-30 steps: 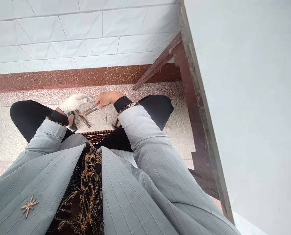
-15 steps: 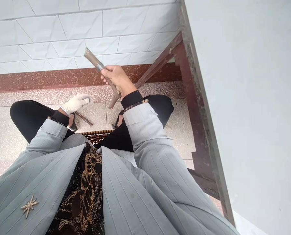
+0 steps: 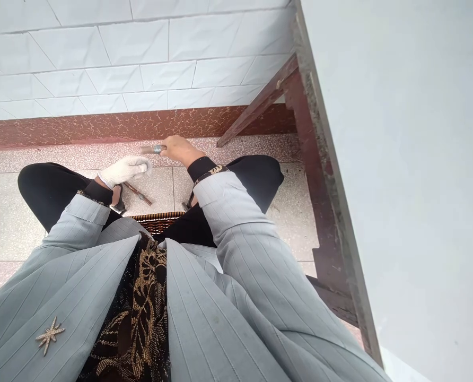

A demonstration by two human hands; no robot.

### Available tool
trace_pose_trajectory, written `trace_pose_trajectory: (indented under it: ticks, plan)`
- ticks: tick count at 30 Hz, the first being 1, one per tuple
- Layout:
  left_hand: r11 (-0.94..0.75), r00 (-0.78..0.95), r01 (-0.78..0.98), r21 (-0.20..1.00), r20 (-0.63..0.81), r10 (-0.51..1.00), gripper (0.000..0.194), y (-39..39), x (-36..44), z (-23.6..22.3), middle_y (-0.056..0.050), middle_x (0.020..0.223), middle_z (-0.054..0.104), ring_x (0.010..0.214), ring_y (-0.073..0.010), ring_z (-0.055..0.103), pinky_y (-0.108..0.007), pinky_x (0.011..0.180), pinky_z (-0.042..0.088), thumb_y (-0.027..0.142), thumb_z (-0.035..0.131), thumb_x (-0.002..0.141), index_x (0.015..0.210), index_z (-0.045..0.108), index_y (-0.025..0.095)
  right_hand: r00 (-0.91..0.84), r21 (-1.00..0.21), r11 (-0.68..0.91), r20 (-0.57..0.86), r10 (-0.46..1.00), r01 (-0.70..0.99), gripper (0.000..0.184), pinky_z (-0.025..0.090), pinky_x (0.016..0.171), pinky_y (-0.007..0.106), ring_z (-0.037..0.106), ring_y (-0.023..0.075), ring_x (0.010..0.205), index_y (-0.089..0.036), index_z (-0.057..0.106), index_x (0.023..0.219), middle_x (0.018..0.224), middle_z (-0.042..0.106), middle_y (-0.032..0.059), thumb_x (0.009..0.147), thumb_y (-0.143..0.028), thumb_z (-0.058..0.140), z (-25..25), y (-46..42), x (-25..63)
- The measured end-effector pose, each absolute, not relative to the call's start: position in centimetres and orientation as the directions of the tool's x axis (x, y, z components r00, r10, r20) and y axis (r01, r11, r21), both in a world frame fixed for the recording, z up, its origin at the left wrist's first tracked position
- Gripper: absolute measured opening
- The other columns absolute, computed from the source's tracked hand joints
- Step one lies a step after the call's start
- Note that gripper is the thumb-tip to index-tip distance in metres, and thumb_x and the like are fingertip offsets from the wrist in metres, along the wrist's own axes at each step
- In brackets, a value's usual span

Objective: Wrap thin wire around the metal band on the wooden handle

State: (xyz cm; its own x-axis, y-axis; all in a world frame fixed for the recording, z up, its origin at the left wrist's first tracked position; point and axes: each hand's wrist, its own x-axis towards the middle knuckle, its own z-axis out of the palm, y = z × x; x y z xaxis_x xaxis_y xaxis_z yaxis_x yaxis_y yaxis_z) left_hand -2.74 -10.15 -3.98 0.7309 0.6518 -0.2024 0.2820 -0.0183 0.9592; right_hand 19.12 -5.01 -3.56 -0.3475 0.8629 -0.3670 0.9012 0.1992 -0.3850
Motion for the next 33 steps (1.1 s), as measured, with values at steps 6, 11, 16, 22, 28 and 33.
trace_pose_trajectory:
  ticks: [6,11,16,22,28,33]
  plan:
    - [-0.205,0.553,0.507,0.837,-0.133,0.823,0.023,-9.4,-3.6,-3.2,0.0,0.072,0.055,0.066,-0.0112,0.046,-0.025,0.063,0.038,0.029,0.048,0.091,0.083,0.063,0.014,-0.56,-0.43,0.359,-0.638,0.529,0.828,0.025,0.042,0.072,0.03,0.065,0.0194,0.082,-0.016,0.079,0.112,0.088,0.074,0.0077,0.092,-0.02,0.066,-2.9,-6.0,18.7]
    - [-0.184,0.409,0.591,0.785,-0.095,0.908,0.017,-8.7,-4.3,-3.3,0.001,0.071,0.053,0.065,-0.0111,0.045,-0.025,0.062,0.037,0.024,0.048,0.089,0.085,0.061,0.015,-0.701,-0.667,0.236,-0.612,0.366,0.706,0.031,0.046,0.077,0.03,0.064,0.0161,0.078,-0.016,0.078,0.115,0.085,0.074,0.004,0.089,-0.032,0.073,-1.1,-5.8,19.9]
    - [-0.008,0.425,0.437,0.899,-0.199,0.883,0.018,-8.9,-3.9,-4.8,0.003,0.064,0.046,0.054,-0.0088,0.04,-0.022,0.053,0.033,0.027,0.047,0.094,0.094,0.061,0.016,-0.628,-0.97,-0.02,-0.173,0.759,0.244,0.021,0.049,0.07,0.024,0.058,0.0105,0.068,-0.016,0.073,0.105,0.082,0.069,0.0009,0.091,-0.032,0.072,0.8,-5.7,21.5]
    - [-0.022,0.676,0.33,0.944,-0.22,0.703,0.026,-10.0,-2.5,-5.0,0.005,0.059,0.039,0.05,-0.0076,0.032,-0.021,0.048,0.024,0.036,0.052,0.096,0.093,0.065,0.014,-0.237,-0.958,-0.178,-0.231,0.943,0.225,0.023,0.046,0.057,0.024,0.053,0.0112,0.058,-0.019,0.063,0.08,0.066,0.059,-0.0001,0.089,-0.035,0.077,-0.1,-4.9,21.4]
    - [0.024,0.719,0.3,0.954,-0.242,0.651,0.029,-10.4,-2.3,-4.4,0.005,0.061,0.04,0.052,-0.0076,0.034,-0.021,0.049,0.026,0.041,0.055,0.093,0.088,0.062,0.014,-0.229,-0.825,-0.06,-0.225,0.947,0.561,0.017,0.044,0.06,0.028,0.053,0.0146,0.064,-0.016,0.073,0.093,0.068,0.06,0.0023,0.09,-0.033,0.072,-2.0,-4.4,20.7]
    - [-0.073,0.728,0.338,0.938,-0.211,0.652,0.029,-10.4,-2.4,-4.6,0.004,0.062,0.044,0.054,-0.0085,0.037,-0.022,0.052,0.029,0.043,0.056,0.091,0.085,0.063,0.015,-0.291,-0.522,0.124,-0.252,0.923,0.844,0.022,0.04,0.068,0.03,0.059,0.0179,0.078,-0.015,0.078,0.105,0.085,0.068,0.0054,0.089,-0.027,0.067,-2.7,-4.7,19.8]
